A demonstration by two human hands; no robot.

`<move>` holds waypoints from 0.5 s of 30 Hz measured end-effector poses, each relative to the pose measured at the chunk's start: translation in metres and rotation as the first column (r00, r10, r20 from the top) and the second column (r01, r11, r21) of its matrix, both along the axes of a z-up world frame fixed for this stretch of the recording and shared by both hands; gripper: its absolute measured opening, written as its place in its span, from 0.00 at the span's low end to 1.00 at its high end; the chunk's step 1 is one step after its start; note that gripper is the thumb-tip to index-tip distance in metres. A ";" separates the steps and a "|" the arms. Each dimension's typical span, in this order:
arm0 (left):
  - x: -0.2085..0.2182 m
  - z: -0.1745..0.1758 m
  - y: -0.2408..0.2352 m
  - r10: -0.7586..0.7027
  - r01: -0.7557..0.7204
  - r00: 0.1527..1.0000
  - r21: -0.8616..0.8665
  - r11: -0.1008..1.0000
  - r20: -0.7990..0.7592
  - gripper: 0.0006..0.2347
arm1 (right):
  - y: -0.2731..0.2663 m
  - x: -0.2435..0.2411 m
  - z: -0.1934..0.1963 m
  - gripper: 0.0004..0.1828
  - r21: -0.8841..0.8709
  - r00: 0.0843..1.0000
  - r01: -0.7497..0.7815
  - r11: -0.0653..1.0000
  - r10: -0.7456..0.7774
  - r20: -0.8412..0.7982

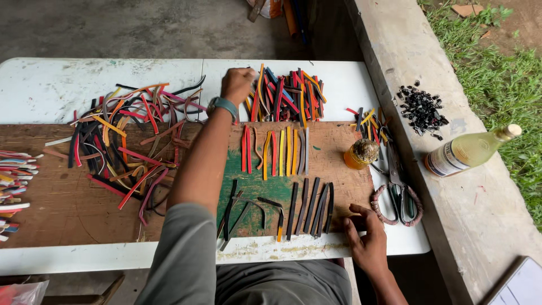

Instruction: The person sorts and arranges colorful cable strips on a wooden board. They pick up individual strips, compare lengths, and place them into color-coded piles. The person occasionally uses a small jar and a pair of scissors, but primarily handles the strips by hand.

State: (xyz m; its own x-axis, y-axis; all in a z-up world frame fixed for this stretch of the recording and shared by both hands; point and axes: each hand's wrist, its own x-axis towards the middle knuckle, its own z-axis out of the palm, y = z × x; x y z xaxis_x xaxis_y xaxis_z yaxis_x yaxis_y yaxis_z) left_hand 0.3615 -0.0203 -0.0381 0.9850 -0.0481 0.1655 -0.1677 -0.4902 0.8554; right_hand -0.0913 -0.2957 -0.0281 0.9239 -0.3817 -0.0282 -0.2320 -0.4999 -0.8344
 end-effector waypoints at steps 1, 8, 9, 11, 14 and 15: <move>0.012 -0.005 0.012 0.044 -0.052 0.998 0.214 0.976 0.044 0.10 | 0.000 -0.001 0.000 0.18 -0.007 1.000 -0.007 1.000 0.007 0.001; -0.011 -0.017 0.081 -0.177 0.404 0.864 0.439 0.803 -0.472 0.52 | 0.004 -0.004 -0.013 0.17 -0.157 0.961 -0.084 0.984 0.122 0.247; -0.019 -0.016 0.084 -0.208 0.439 0.847 0.423 0.792 -0.489 0.57 | 0.003 -0.004 -0.015 0.17 -0.142 0.970 -0.071 0.987 0.102 0.222; -0.032 -0.016 0.088 -0.229 0.393 0.900 0.461 0.796 -0.372 0.56 | 0.002 -0.003 -0.018 0.17 -0.116 0.983 -0.043 0.992 0.063 0.172; -0.036 -0.020 0.094 -0.225 0.318 0.937 0.389 0.864 -0.266 0.49 | 0.003 -0.002 -0.019 0.16 -0.198 0.975 -0.043 0.979 0.085 0.207; -0.037 -0.026 0.096 -0.217 0.295 0.944 0.340 0.893 -0.249 0.47 | 0.003 -0.003 -0.019 0.16 -0.198 0.974 -0.042 0.979 0.084 0.210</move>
State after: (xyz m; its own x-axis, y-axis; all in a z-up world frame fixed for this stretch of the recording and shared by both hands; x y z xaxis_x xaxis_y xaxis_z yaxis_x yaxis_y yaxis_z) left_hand 0.3248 0.0753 -0.0645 0.9401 -0.3221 -0.1115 -0.1758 -0.7384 0.6510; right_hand -0.0944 -0.2927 -0.0473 0.9224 -0.3010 0.2420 -0.0196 -0.6624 -0.7489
